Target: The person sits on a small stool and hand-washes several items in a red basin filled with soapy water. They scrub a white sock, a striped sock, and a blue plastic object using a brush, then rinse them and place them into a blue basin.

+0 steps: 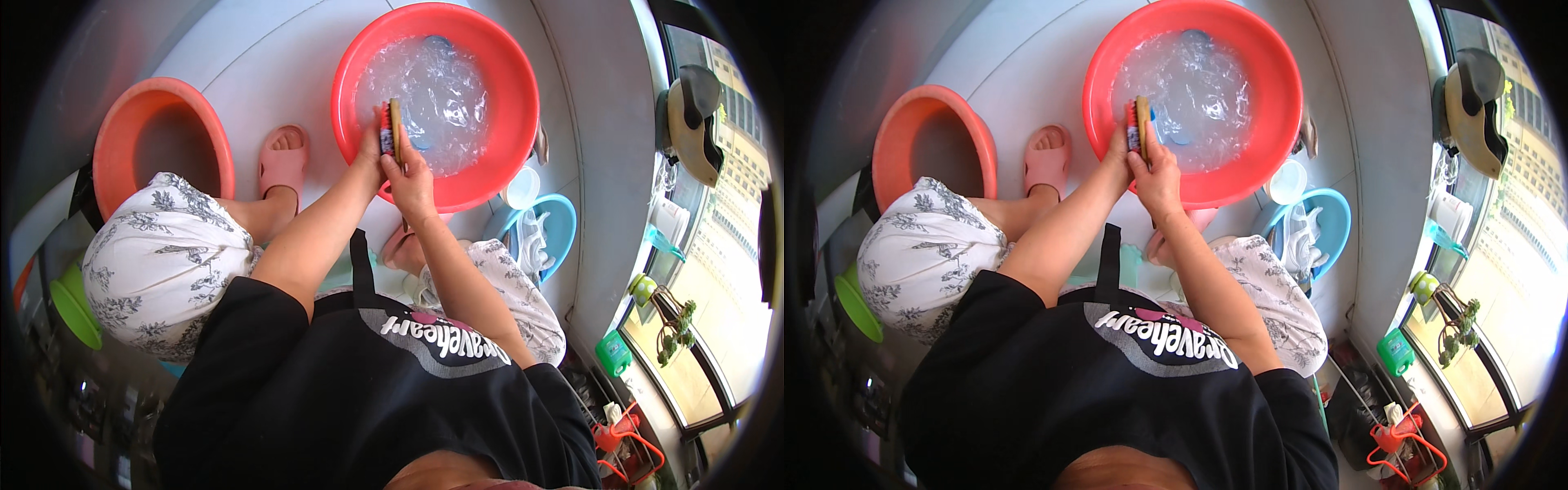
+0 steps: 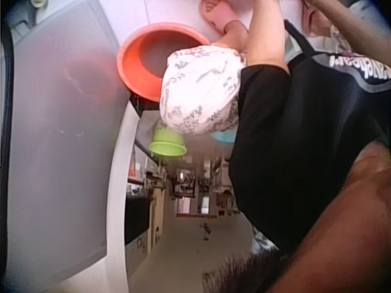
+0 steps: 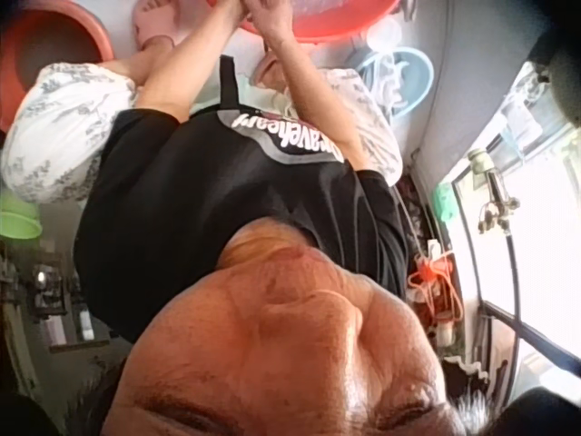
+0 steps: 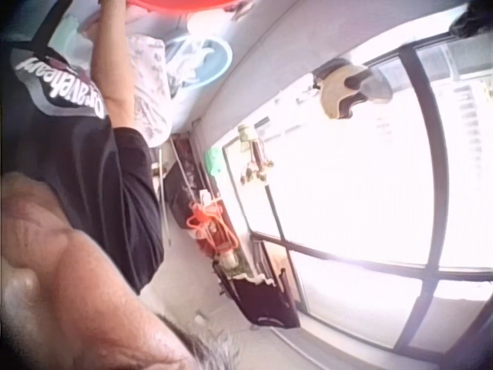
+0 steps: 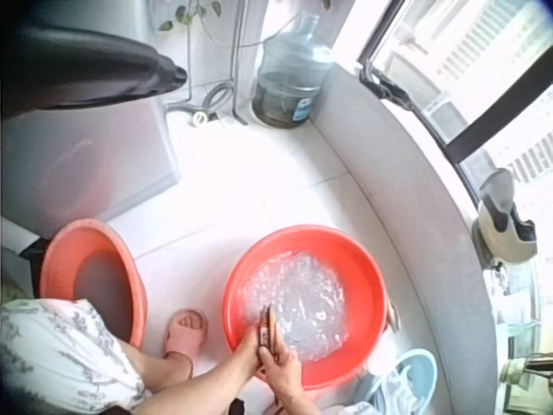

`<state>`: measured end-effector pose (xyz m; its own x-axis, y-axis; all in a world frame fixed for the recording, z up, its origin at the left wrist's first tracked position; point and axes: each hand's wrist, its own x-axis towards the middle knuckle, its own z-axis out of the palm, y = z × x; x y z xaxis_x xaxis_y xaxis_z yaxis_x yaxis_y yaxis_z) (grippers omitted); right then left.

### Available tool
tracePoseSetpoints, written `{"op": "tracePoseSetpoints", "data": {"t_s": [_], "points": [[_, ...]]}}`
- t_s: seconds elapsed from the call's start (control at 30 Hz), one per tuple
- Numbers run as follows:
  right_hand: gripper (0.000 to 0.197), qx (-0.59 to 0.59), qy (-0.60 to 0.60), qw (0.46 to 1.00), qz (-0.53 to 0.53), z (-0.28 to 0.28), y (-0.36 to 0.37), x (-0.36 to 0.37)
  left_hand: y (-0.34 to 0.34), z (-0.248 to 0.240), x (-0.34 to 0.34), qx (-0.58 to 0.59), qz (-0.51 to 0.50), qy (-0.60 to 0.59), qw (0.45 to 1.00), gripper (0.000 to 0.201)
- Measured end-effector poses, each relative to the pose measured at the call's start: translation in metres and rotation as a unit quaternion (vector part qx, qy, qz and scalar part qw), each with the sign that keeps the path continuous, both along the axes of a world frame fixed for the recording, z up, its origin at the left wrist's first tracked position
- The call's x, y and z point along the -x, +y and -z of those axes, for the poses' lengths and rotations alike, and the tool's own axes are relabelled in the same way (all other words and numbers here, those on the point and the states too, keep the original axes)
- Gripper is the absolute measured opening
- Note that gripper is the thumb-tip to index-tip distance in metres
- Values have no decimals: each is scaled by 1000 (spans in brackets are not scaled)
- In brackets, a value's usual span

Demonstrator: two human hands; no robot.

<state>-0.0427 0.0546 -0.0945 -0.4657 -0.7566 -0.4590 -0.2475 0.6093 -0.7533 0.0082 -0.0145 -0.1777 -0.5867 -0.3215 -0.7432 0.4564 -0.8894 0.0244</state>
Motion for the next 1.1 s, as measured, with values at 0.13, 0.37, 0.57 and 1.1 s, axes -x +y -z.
{"op": "tracePoseSetpoints", "data": {"t_s": [0.13,0.37,0.57,1.1], "points": [[56,-64,156,983,-73,-19,4,-1,-1,-21,2,-86,-28,69,993,34],[49,-145,156,967,-139,-43,20,2,-4,-42,-2,-39,-28,116,992,60],[43,-195,236,945,-117,-26,-7,18,21,-31,11,-7,-1,74,997,67],[53,-205,212,944,-148,-29,23,-10,4,-20,-7,-37,30,42,998,64]]}}
